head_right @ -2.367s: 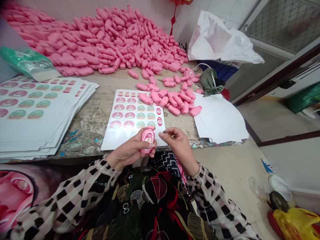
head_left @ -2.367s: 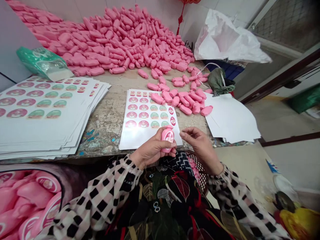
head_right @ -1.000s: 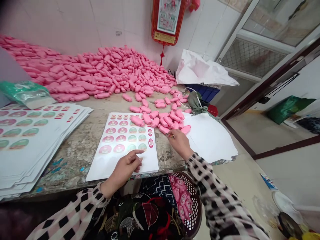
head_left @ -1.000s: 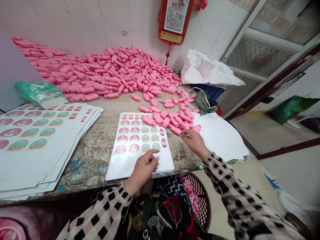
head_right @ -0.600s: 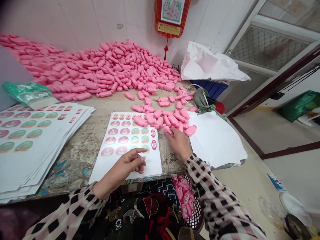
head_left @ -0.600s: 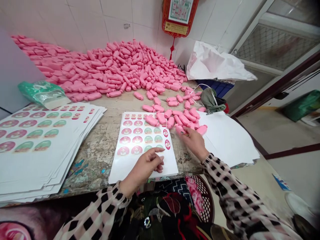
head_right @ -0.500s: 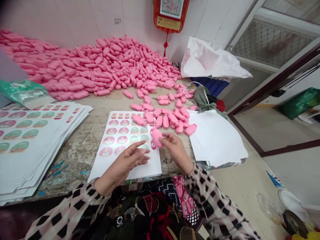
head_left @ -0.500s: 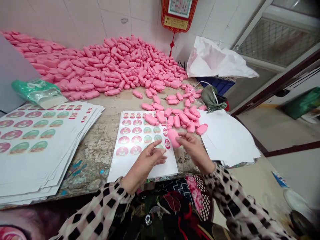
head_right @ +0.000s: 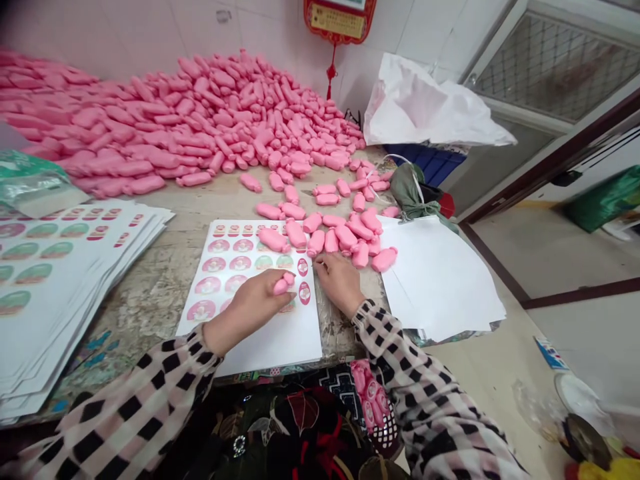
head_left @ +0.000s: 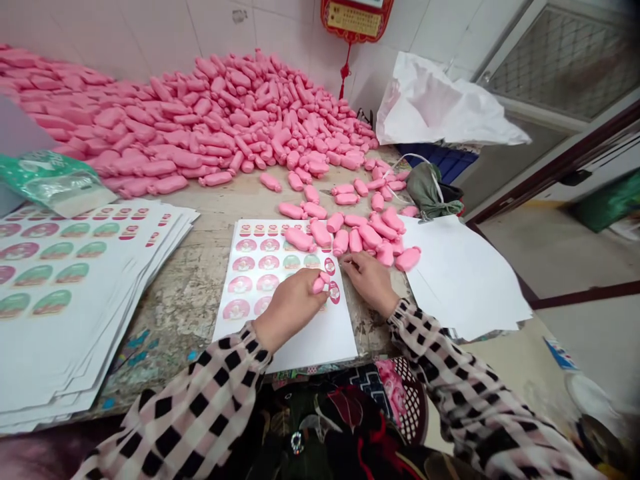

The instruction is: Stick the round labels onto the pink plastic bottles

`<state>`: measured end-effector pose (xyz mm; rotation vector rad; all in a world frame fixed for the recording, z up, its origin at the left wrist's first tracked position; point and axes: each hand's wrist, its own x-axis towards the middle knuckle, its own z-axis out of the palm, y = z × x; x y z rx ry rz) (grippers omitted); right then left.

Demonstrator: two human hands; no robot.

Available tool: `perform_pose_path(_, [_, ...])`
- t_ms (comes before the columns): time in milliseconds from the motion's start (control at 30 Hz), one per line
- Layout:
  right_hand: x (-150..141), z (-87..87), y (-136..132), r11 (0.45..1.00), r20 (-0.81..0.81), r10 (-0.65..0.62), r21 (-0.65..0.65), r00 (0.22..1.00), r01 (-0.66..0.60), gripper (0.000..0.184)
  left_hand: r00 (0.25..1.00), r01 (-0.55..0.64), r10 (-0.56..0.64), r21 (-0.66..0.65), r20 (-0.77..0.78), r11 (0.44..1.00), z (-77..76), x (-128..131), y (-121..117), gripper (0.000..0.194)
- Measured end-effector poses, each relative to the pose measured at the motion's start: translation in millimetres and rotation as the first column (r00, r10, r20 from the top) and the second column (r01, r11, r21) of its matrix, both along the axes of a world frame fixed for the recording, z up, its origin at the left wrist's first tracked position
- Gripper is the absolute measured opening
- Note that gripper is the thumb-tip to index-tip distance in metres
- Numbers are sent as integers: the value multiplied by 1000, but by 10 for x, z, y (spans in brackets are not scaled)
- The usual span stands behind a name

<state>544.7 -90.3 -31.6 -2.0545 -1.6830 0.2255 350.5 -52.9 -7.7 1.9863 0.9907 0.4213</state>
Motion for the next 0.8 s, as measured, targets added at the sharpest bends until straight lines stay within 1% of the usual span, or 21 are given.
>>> perform_pose_path(33, [-1, -4, 34, 1000, 41, 5, -1, 999, -5, 21, 995, 76, -68, 98, -78, 992, -2, 17, 37, 26])
perform_pose_path(67, [-6, -6, 60, 1000, 72, 6, -6, 997, -5, 21, 982, 139, -115, 160, -153, 977, -6, 36, 68, 34])
perform_pose_path(100, [-12, -6, 80, 1000, 95, 6, -16, 995, -4, 21, 963, 189, -144, 189, -226, 964, -12, 56, 94, 41])
perform_pose_path(200, [-5, 7, 128, 998, 135, 25, -55, 991, -18, 20, 894, 279, -188, 177, -408, 944, -40, 112, 157, 55])
perform_pose_path(267, [19, 18, 159, 997, 154, 44, -72, 987, -33, 19, 857, 319, -213, 159, -468, 934, -59, 134, 194, 58])
perform_pose_path(367, [58, 31, 195, 994, 162, 73, -93, 984, -58, 18, 832, 361, -246, 149, -498, 920, -81, 138, 241, 60])
perform_pose_path(467, [86, 39, 212, 990, 120, 102, -107, 988, -89, 17, 820, 392, -278, 135, -500, 910, -91, 121, 271, 61])
perform_pose_path(600, [107, 48, 218, 985, 45, 132, -122, 990, -126, 17, 818, 409, -311, 110, -484, 906, -95, 102, 288, 59])
perform_pose_path(800, [125, 47, 226, 980, 1, 155, -130, 988, -153, 16, 823, 414, -328, 94, -464, 905, -130, 95, 309, 59])
